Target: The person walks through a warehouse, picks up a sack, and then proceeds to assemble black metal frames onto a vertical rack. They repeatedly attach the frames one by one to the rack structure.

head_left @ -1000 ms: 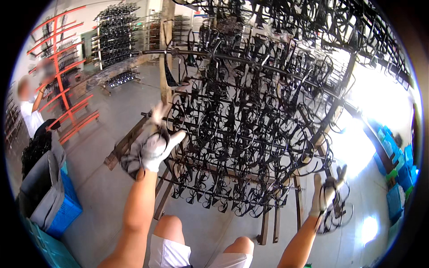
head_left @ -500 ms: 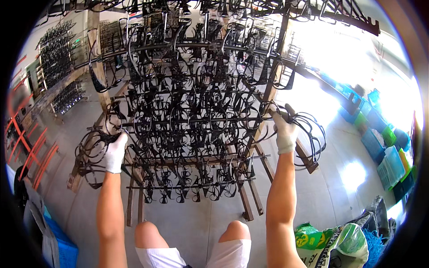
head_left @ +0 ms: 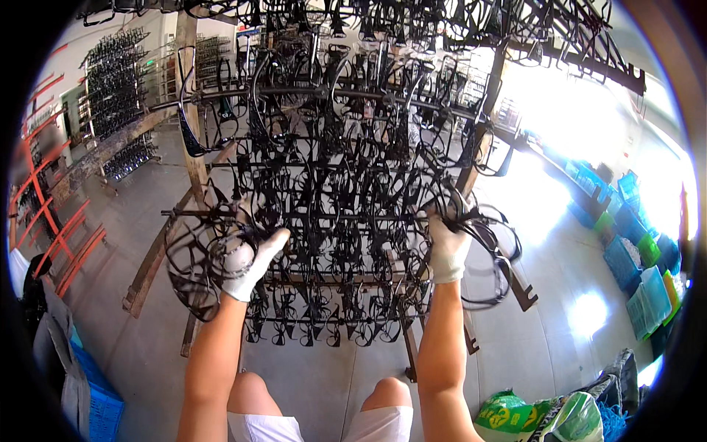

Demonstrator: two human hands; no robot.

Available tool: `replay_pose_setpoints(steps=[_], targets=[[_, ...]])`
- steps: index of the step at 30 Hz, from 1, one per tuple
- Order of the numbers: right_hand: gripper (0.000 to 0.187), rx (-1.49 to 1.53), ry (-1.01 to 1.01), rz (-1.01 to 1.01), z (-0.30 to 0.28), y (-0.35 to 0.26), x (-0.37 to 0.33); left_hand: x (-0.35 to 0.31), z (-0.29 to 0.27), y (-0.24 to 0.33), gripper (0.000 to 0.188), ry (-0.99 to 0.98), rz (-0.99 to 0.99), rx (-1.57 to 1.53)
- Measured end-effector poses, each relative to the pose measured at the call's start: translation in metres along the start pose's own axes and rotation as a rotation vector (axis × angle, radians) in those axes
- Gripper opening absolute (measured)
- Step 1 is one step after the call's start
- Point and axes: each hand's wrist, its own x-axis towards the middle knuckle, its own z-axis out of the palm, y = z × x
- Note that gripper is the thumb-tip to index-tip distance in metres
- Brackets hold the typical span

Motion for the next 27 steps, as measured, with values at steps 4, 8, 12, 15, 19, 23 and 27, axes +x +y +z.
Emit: replay_pose_setpoints(steps=[4, 8, 12, 15, 19, 23, 27], targets=[[0.046, -0.079, 0.045, 0.124, -0.015, -0.009, -0.025, 0.002, 0.001, -0.02, 0.041, 0.061, -0.034, 0.075], [0.075, -0.158, -0.103, -0.107, 0.034, -0.004, -0.086, 0.0, 0.014, -0.021, 0.037, 0.184, 0.061, -0.199], [0.075, 0.001, -0.133, 0.041, 0.076, 0.011, -0.069, 0.002, 0.005, -0.029, 0.033, 0.131, 0.176, -0.023], [0.072, 0.086, -0.071, 0.089, 0.075, 0.018, -0.06, -0.014, 0.015, -0.022, 0.041, 0.067, 0.046, -0.318], [0.063, 0.19, -0.18, 0.228, 0.068, -0.016, -0.058, -0.047, 0.049, 0.015, 0.059, -0.098, -0.026, -0.72], [0.052, 0.104, -0.295, 0.347, 0.061, -0.023, -0.058, -0.021, 0.078, 0.002, 0.049, -0.025, 0.211, -0.065], [0.058, 0.1, -0.313, 0.321, 0.053, -0.04, -0.059, -0.009, 0.093, 0.008, 0.038, 0.051, 0.264, 0.053]])
